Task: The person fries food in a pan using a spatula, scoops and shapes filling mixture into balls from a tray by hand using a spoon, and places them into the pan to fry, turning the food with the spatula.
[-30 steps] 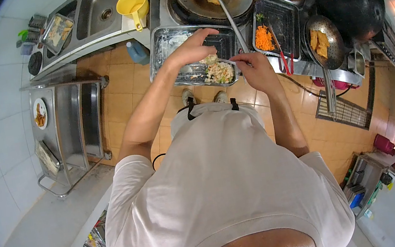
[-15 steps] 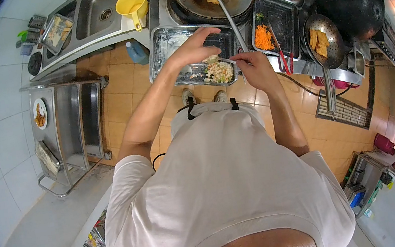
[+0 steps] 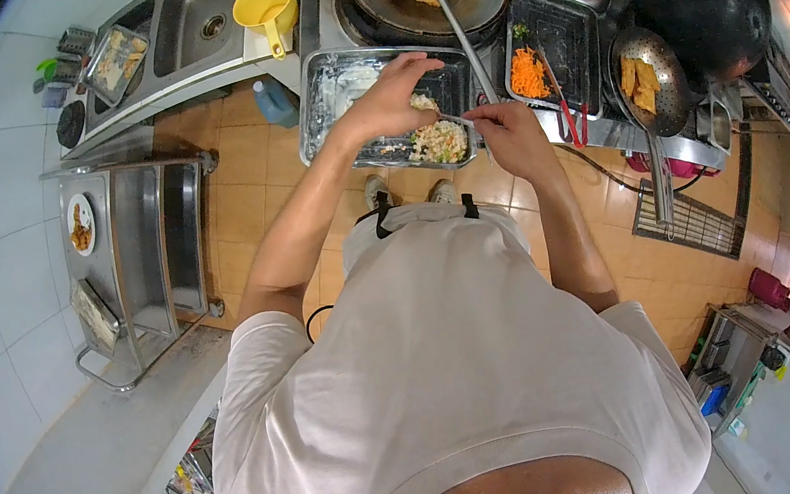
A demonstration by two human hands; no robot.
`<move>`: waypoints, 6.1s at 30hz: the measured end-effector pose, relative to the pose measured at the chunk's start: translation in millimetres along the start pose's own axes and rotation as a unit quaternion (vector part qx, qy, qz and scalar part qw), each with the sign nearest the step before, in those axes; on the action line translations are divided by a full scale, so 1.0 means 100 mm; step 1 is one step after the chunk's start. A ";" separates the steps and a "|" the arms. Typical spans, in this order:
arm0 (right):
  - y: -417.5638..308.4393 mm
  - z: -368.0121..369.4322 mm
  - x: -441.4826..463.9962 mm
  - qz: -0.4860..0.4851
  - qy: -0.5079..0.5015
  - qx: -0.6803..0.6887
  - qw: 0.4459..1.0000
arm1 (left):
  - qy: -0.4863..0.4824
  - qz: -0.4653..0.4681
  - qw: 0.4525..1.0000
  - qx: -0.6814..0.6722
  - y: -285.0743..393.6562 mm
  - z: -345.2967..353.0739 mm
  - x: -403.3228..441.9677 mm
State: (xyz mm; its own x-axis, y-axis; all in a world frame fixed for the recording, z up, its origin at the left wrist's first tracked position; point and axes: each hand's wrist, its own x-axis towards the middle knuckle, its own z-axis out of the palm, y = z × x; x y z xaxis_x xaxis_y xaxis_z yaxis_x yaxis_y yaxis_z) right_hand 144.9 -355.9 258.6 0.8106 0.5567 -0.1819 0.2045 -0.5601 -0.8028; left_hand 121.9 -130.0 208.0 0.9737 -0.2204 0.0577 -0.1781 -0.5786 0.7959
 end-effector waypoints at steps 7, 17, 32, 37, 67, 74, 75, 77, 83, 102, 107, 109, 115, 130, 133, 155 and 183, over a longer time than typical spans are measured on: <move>-0.04 -0.02 -0.01 0.018 0.000 -0.005 1.000 | 0.001 0.040 0.999 -0.003 0.10 -0.04 -0.04; 0.00 -0.06 0.00 0.014 -0.025 -0.001 1.000 | 0.012 0.166 0.979 0.119 0.28 -0.20 -0.05; 0.02 -0.07 0.02 0.008 -0.005 0.027 1.000 | 0.041 0.176 0.977 0.116 0.28 -0.18 -0.03; 0.06 -0.05 0.04 -0.008 0.004 0.022 1.000 | 0.063 0.190 0.973 0.114 0.25 -0.14 -0.01; 0.08 -0.18 0.08 0.055 -0.006 0.084 0.995 | 0.131 0.069 0.989 0.005 -0.03 -0.22 -0.26; 0.04 -0.12 0.09 0.024 0.007 0.149 0.989 | 0.247 0.045 0.966 0.058 0.14 0.19 -0.31; 0.05 -0.11 0.09 0.019 0.008 0.145 0.989 | 0.255 0.041 0.964 0.063 0.18 0.19 -0.31; 0.08 -0.09 0.10 0.008 0.013 0.138 0.990 | 0.286 0.026 0.956 0.067 0.24 0.18 -0.32; -0.06 -0.12 0.06 0.050 0.022 0.128 0.990 | 0.360 0.018 0.931 0.058 0.23 0.26 -0.36; 0.01 -0.04 0.01 0.021 0.044 0.132 0.990 | 0.358 0.067 0.927 0.084 0.43 0.23 -0.31; 0.04 -0.02 0.01 -0.001 0.046 0.114 0.992 | 0.256 0.103 0.961 -0.019 0.42 0.04 -0.25; 0.01 -0.05 0.00 -0.006 0.030 0.098 0.995 | 0.155 0.137 0.976 -0.074 0.31 -0.07 -0.21; -0.13 -0.19 -0.05 0.033 -0.035 0.154 0.987 | 0.016 0.151 0.951 -0.270 0.05 -0.38 -0.13; -0.27 -0.28 -0.11 0.054 -0.054 0.213 0.974 | -0.080 0.148 0.948 -0.271 0.09 -0.56 -0.14; -0.25 -0.28 -0.10 0.056 -0.047 0.209 0.975 | -0.043 0.125 0.940 -0.316 0.16 -0.53 -0.18; -0.37 -0.34 -0.12 0.094 -0.063 0.275 0.955 | -0.047 0.149 0.901 -0.404 0.14 -0.52 -0.20; -0.41 -0.35 -0.14 0.078 -0.065 0.246 0.964 | -0.059 0.144 0.899 -0.410 0.21 -0.54 -0.18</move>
State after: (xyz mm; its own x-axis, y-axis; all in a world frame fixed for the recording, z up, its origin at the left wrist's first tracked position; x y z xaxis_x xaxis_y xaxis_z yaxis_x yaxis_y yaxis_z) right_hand 144.5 -362.1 313.8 0.7288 0.5790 -0.3654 -0.2242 -0.3024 -0.9264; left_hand 108.3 -95.3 256.3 0.8733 -0.3780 0.3074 -0.2092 0.2789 0.9373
